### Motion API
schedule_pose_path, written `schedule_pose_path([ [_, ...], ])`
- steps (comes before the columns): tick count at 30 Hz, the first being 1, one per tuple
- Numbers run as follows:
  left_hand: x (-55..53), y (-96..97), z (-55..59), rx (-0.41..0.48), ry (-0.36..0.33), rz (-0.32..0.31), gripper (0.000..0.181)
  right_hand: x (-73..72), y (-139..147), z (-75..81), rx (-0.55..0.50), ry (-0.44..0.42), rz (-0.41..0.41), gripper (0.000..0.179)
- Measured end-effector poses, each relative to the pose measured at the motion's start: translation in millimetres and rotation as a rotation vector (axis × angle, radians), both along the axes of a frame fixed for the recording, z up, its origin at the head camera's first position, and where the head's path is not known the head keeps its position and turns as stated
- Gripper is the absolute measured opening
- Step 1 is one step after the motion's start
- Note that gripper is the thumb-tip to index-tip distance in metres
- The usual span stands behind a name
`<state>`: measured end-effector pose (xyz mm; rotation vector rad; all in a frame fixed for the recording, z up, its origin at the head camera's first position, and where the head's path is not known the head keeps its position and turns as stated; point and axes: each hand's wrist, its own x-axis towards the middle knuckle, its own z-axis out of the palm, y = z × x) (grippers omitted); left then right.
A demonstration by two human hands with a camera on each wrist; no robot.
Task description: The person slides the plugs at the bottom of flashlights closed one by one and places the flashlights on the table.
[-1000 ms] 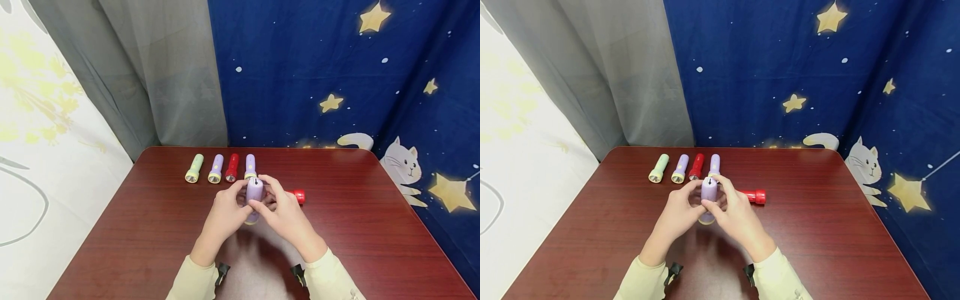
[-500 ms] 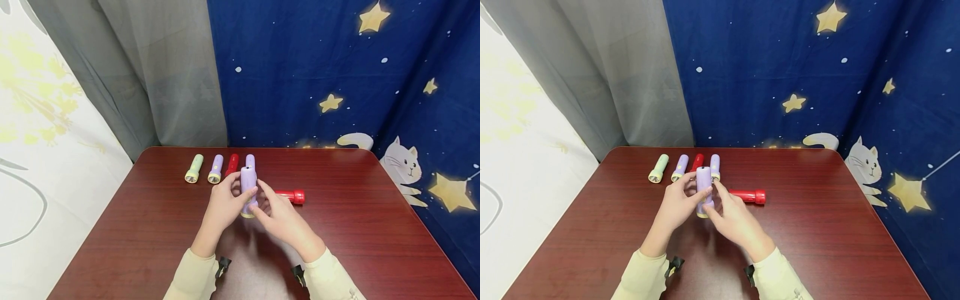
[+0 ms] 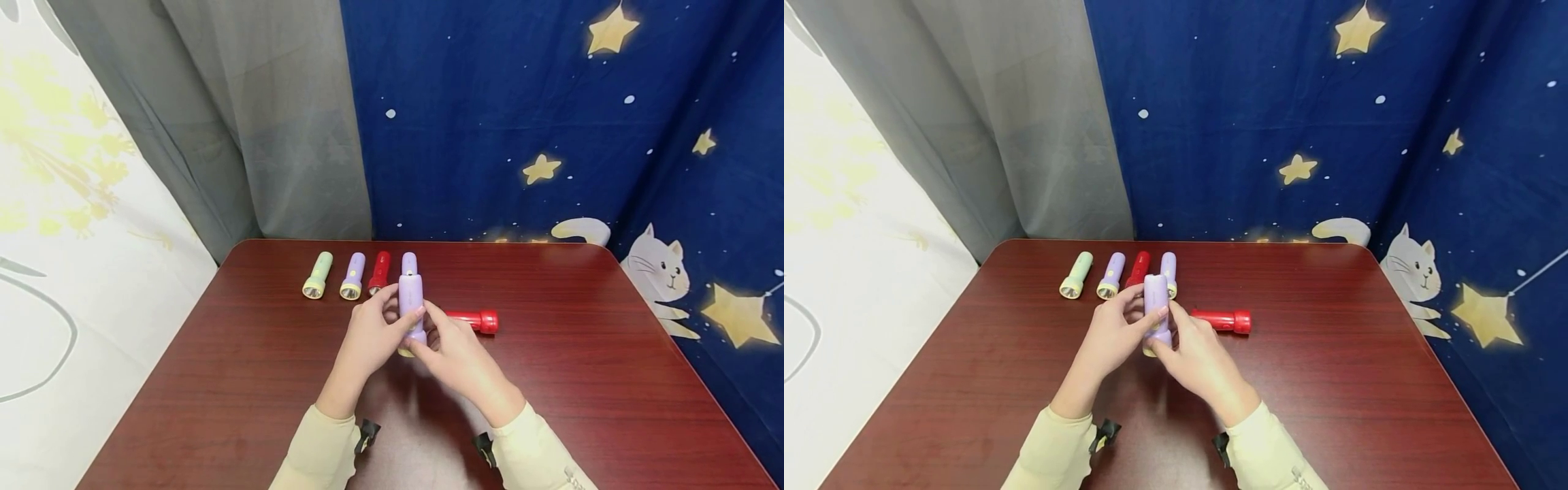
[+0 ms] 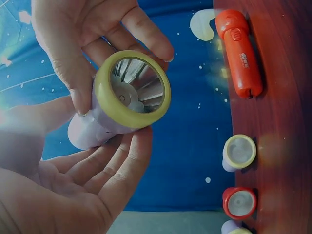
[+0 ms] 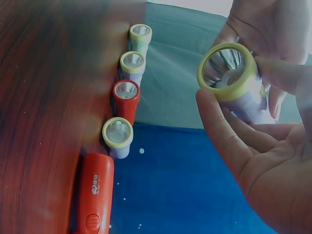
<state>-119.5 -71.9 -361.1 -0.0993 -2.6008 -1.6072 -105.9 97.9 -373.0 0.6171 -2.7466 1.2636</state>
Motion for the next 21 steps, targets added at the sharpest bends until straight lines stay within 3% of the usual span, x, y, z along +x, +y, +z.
schedule_pose_path([
  [5,0.3,-0.4,-3.9,-0.002,-0.001,-0.05,0.06,-7.3,2,1.8,0.002,-0.022,-0.048,0.05],
  [11,1.8,-1.8,-7.7,-0.052,-0.002,-0.064,0.053,-26.4,12,6.4,0.031,-0.004,-0.09,0.056],
  [16,3.6,-3.0,-12.5,-0.085,-0.03,-0.062,0.048,-50.6,23,9.7,0.082,-0.023,-0.096,0.049],
  [21,5.5,-2.8,-13.5,-0.096,-0.086,-0.059,0.04,-83.0,33,11.6,0.203,-0.075,-0.122,0.052],
])
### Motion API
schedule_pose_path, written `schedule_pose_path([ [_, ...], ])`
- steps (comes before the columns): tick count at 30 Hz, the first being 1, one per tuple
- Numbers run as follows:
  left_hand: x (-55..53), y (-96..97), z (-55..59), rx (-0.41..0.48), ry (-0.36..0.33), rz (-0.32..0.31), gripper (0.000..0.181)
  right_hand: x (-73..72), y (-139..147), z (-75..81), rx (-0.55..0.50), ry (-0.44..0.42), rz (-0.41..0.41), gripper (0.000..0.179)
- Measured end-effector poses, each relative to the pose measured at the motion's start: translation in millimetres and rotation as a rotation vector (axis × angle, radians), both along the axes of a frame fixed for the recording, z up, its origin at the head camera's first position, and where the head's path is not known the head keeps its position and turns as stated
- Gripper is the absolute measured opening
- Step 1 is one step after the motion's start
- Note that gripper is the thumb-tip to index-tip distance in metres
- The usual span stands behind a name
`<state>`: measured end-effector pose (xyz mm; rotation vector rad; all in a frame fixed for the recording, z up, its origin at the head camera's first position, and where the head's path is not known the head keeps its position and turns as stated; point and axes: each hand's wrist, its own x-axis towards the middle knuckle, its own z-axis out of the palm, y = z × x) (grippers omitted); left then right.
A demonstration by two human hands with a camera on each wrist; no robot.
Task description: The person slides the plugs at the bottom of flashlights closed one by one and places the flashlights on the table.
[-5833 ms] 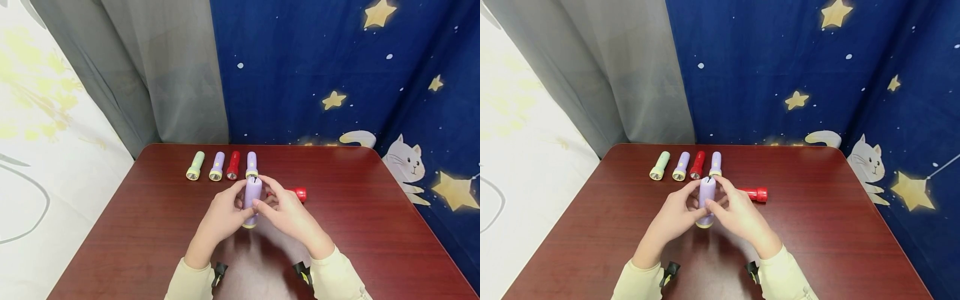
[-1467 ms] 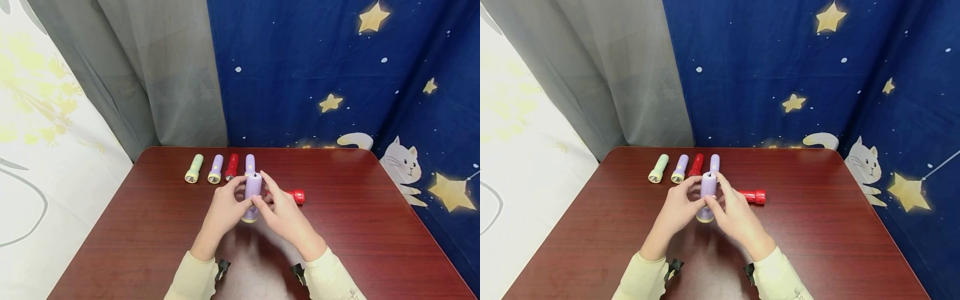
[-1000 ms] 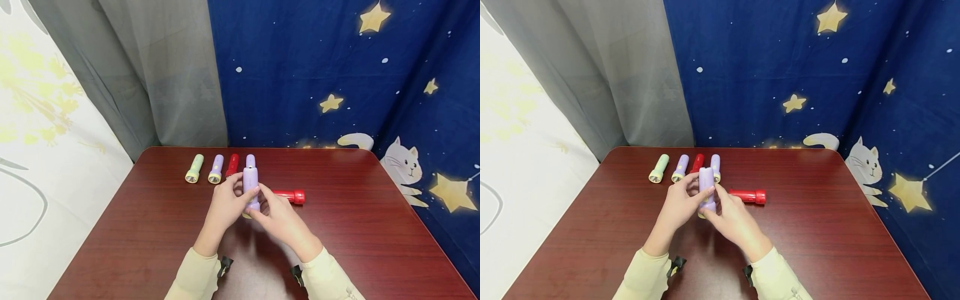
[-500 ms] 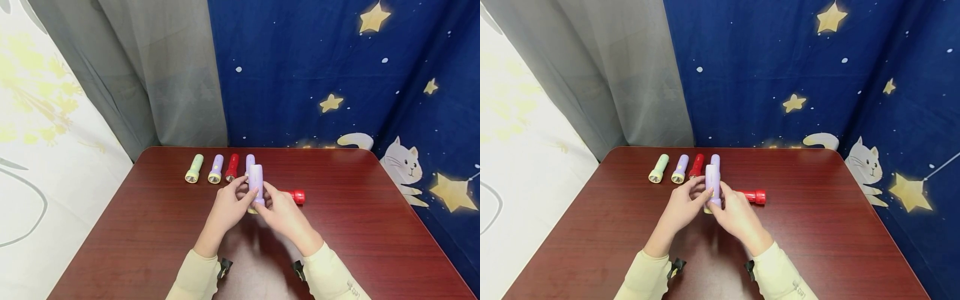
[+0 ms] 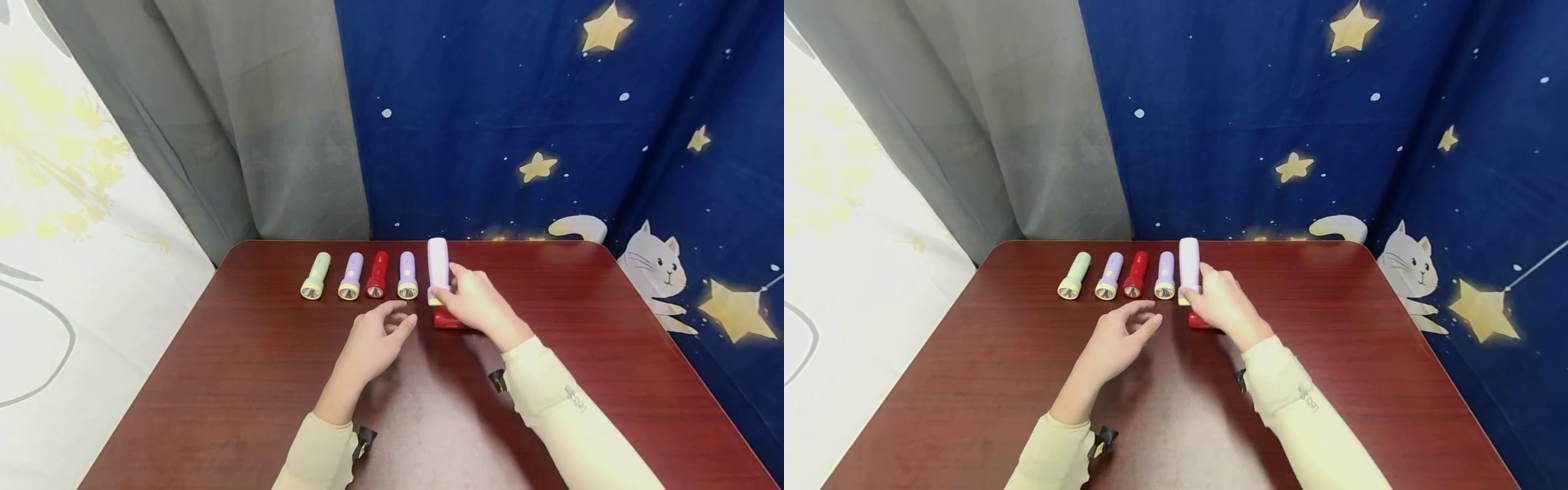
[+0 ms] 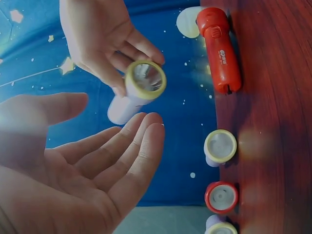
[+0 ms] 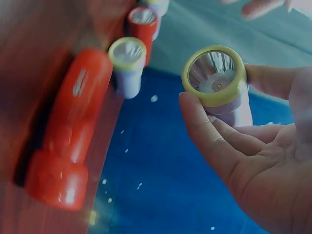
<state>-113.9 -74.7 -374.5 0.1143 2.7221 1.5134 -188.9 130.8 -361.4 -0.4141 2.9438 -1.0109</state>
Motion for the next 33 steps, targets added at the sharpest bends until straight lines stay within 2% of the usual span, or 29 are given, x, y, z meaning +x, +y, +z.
schedule_pose_path([
  [4,1.3,0.4,-0.1,-0.014,-0.007,-0.014,0.04,-24.8,5,-0.7,0.064,-0.068,-0.001,0.056],
  [8,1.7,1.3,-1.8,-0.023,-0.015,-0.019,0.04,-44.5,8,-2.1,0.103,-0.114,0.007,0.049],
  [12,-0.2,1.8,-4.3,-0.025,0.004,-0.035,0.04,-58.9,10,-1.8,0.114,-0.143,-0.002,0.041],
  [16,-1.4,2.0,-6.2,-0.029,0.017,-0.035,0.039,-68.7,9,-3.0,0.118,-0.178,-0.001,0.035],
  [23,-1.5,2.8,-10.4,-0.046,0.013,-0.039,0.038,-83.1,6,-12.8,0.093,-0.272,-0.022,0.035],
  [33,-0.2,5.1,-11.7,-0.053,0.003,-0.054,0.038,-101.8,-4,-29.6,0.074,-0.336,-0.074,0.031],
])
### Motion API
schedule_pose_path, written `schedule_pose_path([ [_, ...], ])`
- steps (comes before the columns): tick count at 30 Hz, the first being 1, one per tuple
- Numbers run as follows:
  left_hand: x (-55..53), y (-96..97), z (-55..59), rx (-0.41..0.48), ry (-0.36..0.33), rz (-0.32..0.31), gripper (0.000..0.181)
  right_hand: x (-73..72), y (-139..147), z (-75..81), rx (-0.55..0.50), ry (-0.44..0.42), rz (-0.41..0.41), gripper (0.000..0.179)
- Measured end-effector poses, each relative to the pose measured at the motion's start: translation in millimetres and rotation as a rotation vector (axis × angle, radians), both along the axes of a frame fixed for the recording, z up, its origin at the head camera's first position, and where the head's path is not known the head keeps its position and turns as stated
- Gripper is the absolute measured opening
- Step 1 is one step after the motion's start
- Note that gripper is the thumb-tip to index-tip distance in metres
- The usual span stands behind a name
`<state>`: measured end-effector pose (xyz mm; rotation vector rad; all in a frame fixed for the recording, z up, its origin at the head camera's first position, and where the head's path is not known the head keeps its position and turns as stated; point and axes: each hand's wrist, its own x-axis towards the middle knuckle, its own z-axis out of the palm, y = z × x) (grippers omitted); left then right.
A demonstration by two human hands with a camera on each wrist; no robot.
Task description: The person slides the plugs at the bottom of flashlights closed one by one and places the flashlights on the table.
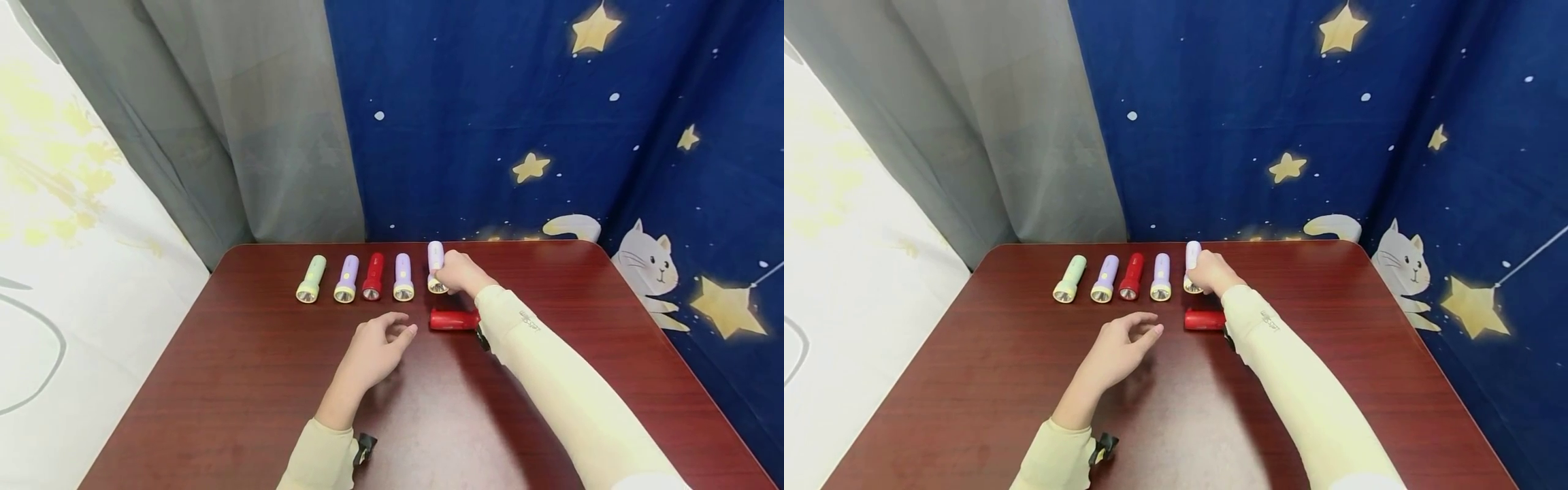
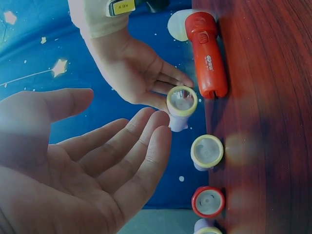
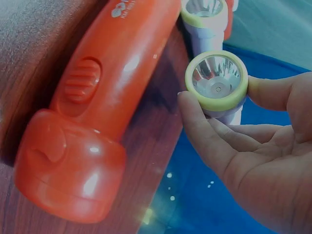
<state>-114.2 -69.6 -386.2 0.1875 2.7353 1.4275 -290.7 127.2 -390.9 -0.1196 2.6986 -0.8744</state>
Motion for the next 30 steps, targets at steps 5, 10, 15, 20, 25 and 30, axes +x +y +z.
schedule_pose_path([
  [5,0.6,-0.2,0.1,0.004,-0.004,-0.002,0.037,-5.1,-3,-6.5,-0.016,-0.027,-0.03,0.031],
  [10,0.2,0.0,-1.5,-0.005,-0.009,-0.008,0.038,-6.4,-6,-12.6,-0.013,-0.051,-0.045,0.029],
  [15,-0.4,0.1,-2.8,-0.005,-0.013,-0.011,0.037,-5.7,-8,-15.8,0.013,-0.07,-0.042,0.03],
  [20,-1.2,0.1,-4.6,-0.008,-0.012,-0.014,0.037,-7.6,-9,-17.5,0.034,-0.078,-0.039,0.029],
  [25,-1.8,-0.8,-6.4,-0.009,-0.007,-0.016,0.036,-7.0,-9,-17.6,0.046,-0.083,-0.039,0.028],
  [30,-3.2,-2.0,-5.8,-0.005,0.0,-0.008,0.034,-8.2,-9,-19.6,0.032,-0.092,-0.04,0.025],
])
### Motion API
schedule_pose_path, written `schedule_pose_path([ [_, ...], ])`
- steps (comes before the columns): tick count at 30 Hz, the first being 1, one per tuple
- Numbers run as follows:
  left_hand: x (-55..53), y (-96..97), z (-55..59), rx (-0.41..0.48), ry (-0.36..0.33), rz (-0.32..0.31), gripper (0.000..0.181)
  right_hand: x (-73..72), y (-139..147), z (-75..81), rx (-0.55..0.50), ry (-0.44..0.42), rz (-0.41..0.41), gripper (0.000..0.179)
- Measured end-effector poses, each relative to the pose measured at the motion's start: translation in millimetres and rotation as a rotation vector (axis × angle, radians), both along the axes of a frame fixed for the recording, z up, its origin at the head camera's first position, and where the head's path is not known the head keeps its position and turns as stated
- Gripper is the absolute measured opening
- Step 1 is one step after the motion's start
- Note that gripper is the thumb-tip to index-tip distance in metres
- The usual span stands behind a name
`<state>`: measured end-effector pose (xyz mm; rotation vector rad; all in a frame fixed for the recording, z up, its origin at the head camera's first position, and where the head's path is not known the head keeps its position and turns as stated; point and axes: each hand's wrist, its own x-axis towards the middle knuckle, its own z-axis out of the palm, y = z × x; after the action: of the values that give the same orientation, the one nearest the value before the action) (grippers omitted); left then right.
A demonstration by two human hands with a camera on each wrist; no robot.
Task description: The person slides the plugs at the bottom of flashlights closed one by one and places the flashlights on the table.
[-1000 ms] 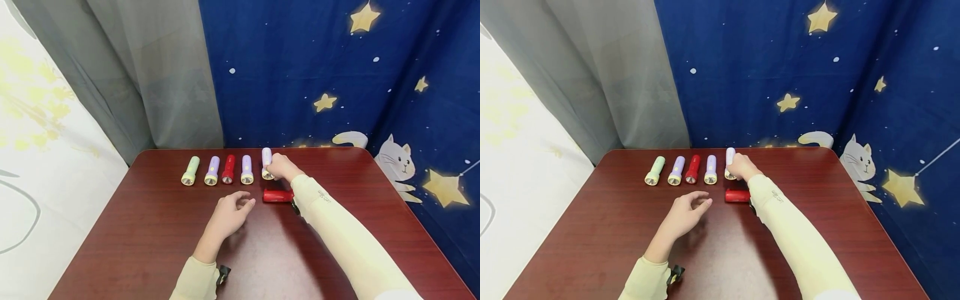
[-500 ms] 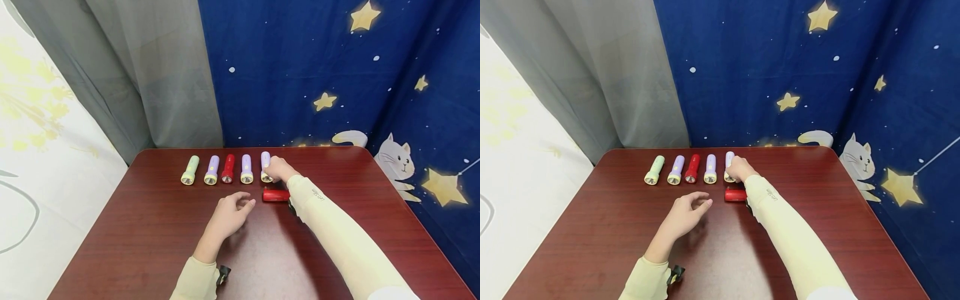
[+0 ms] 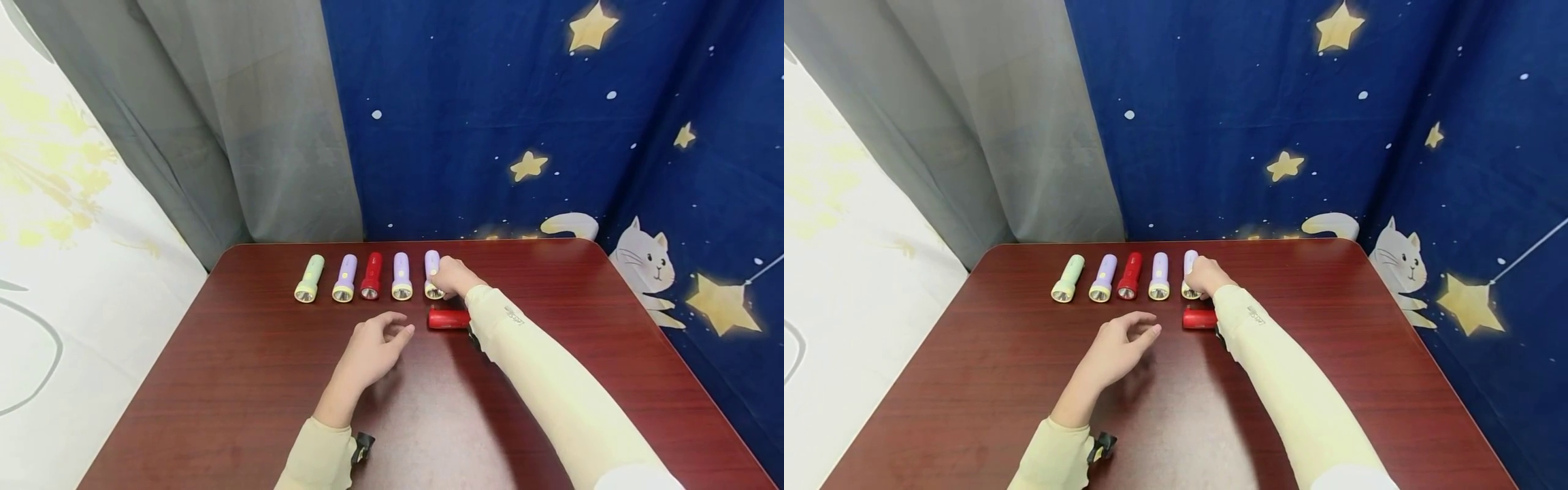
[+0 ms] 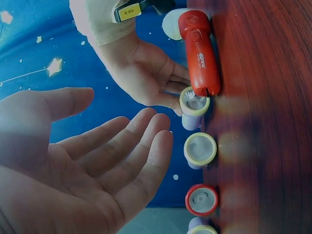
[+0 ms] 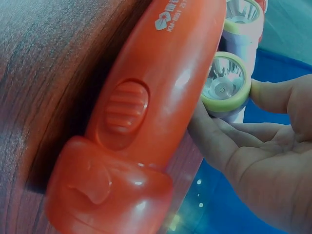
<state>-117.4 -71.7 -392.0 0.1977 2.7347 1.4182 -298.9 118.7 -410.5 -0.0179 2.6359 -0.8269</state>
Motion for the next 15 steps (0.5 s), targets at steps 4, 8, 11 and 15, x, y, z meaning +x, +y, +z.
schedule_pose_path([
  [4,-1.3,-1.7,1.2,0.003,-0.003,0.012,0.033,-0.9,-1.5,-1.6,0.007,0.001,-0.002,0.025],
  [8,-2.8,-3.3,1.2,0.006,-0.002,0.019,0.033,-1.8,-3.0,-2.0,0.018,-0.004,0.002,0.028],
  [11,-3.8,-4.4,0.7,0.003,-0.002,0.02,0.033,-2.8,-3.9,-2.7,0.028,-0.012,0.004,0.03],
  [15,-5.5,-5.6,0.5,-0.002,-0.006,0.018,0.033,-3.6,-4.9,-3.4,0.039,-0.028,-0.001,0.03],
])
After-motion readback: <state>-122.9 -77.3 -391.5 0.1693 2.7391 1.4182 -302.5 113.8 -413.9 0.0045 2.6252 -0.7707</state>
